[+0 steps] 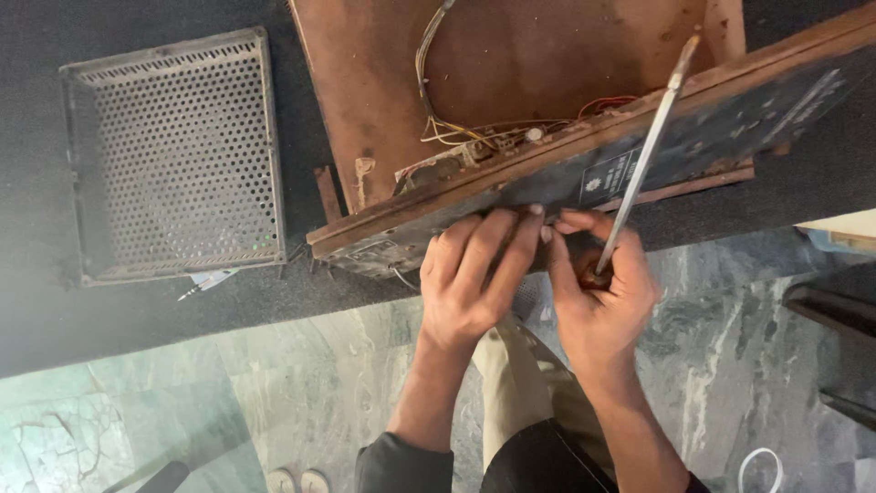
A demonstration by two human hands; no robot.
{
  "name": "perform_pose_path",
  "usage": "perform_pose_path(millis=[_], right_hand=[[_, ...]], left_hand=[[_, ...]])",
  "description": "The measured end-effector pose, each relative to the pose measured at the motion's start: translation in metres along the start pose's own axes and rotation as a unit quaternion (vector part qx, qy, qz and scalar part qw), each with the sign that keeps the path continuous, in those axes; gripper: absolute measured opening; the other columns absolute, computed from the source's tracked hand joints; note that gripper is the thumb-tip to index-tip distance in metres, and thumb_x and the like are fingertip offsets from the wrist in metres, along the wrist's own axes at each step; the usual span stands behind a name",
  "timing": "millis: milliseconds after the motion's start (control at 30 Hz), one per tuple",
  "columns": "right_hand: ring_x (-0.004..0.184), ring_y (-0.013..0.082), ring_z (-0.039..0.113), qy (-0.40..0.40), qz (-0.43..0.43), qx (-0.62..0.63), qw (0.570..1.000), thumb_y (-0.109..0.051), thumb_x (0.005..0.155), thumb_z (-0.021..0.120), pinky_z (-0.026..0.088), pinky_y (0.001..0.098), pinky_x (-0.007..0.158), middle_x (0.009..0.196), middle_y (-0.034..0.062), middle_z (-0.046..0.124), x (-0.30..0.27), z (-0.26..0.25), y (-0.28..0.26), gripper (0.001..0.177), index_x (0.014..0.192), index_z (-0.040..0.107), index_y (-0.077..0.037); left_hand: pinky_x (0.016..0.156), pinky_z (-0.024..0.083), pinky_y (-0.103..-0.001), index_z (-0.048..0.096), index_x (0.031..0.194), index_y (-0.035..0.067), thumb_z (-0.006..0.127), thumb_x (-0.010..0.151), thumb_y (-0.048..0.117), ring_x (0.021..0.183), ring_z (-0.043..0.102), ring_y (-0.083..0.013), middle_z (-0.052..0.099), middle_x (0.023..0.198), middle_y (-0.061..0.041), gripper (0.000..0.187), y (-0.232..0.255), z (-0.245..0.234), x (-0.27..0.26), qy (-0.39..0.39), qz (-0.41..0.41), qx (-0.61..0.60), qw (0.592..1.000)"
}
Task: The person uses a screwdriver to remove screws from the back panel of a wooden electronic device, then manipulates internal wires and components. The person continues to unscrew and adjust parts of the device throughout the clip.
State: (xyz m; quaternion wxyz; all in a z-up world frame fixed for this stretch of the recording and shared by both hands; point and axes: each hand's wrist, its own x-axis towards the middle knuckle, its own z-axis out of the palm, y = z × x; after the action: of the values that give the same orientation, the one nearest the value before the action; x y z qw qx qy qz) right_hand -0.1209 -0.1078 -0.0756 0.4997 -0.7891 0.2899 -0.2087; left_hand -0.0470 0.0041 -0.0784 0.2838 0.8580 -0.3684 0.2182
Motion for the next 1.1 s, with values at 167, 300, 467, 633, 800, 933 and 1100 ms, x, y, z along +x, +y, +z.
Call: perform_pose_path(millis=[167,300,467,633,800,933,1100], right_hand=[[0.066,0.0008,0.043,-0.002,-0.005,0.015,1.0,0.006,0.098,0.076,0.035,0.0198,0.057,0.092,-0.0028,0.065,-0.002,0.001,0.004,0.023,0.118,0.068,-0.002],[0.064,0.001,0.041,-0.008,-0.014,-0.012,1.0,0.007,0.096,0.076,0.033,0.0199,0.056,0.085,-0.0044,0.059,-0.003,-0.001,0.003,0.025,0.118,0.069,-0.001],[0.065,-0.0006,0.04,-0.01,0.011,0.027,1.0,0.005,0.097,0.076,0.032,0.0192,0.057,0.081,-0.0061,0.054,-0.004,-0.002,0.001,0.024,0.119,0.069,-0.002],[0.062,-0.0016,0.039,-0.02,0.048,0.053,0.997,0.002,0.097,0.075,0.032,0.018,0.054,0.087,-0.0061,0.06,-0.008,-0.004,-0.002,0.022,0.116,0.067,-0.002],[0.056,-0.0023,0.038,-0.045,0.082,0.054,0.994,0.0,0.093,0.075,0.031,0.0169,0.049,0.088,-0.006,0.066,-0.009,-0.01,-0.003,0.022,0.114,0.067,-0.002],[0.062,-0.002,0.037,-0.034,0.079,0.058,0.995,-0.001,0.096,0.077,0.031,0.0168,0.055,0.078,-0.0071,0.051,-0.012,-0.011,0.001,0.024,0.119,0.069,-0.003],[0.062,-0.002,0.036,-0.031,0.103,0.11,0.988,-0.002,0.097,0.074,0.03,0.0174,0.053,0.082,-0.0079,0.056,-0.007,-0.01,-0.007,0.023,0.119,0.067,-0.003]], left_hand=[[0.085,0.054,-0.035,0.075,0.12,0.009,0.081,0.095,0.013,0.1,0.063,-0.0217,0.063,0.113,-0.005,0.027,0.002,0.006,0.003,0.018,-0.014,0.001,1.0],[0.085,0.055,-0.035,0.075,0.121,0.011,0.08,0.096,0.013,0.098,0.063,-0.0222,0.063,0.112,-0.005,0.025,0.004,0.008,0.007,0.025,-0.036,-0.008,0.999],[0.082,0.055,-0.035,0.075,0.119,0.007,0.081,0.09,0.013,0.097,0.065,-0.0227,0.067,0.111,-0.007,0.03,0.003,0.0,0.006,-0.002,-0.021,-0.031,0.999],[0.082,0.054,-0.035,0.072,0.114,0.003,0.089,0.096,0.01,0.096,0.064,-0.0244,0.064,0.109,-0.007,0.026,0.006,0.012,0.007,0.025,-0.044,0.001,0.999],[0.078,0.054,-0.034,0.073,0.114,0.005,0.087,0.092,0.006,0.092,0.064,-0.0213,0.066,0.108,-0.007,0.026,0.008,0.01,0.008,0.046,-0.048,-0.018,0.998],[0.078,0.055,-0.036,0.069,0.112,0.003,0.087,0.093,0.005,0.092,0.064,-0.0252,0.063,0.106,-0.009,0.026,0.016,0.015,0.006,0.038,-0.075,0.007,0.996],[0.073,0.051,-0.04,0.061,0.1,0.004,0.084,0.096,0.013,0.086,0.06,-0.0315,0.06,0.098,-0.012,0.025,0.029,0.034,0.01,0.066,-0.16,0.037,0.984]])
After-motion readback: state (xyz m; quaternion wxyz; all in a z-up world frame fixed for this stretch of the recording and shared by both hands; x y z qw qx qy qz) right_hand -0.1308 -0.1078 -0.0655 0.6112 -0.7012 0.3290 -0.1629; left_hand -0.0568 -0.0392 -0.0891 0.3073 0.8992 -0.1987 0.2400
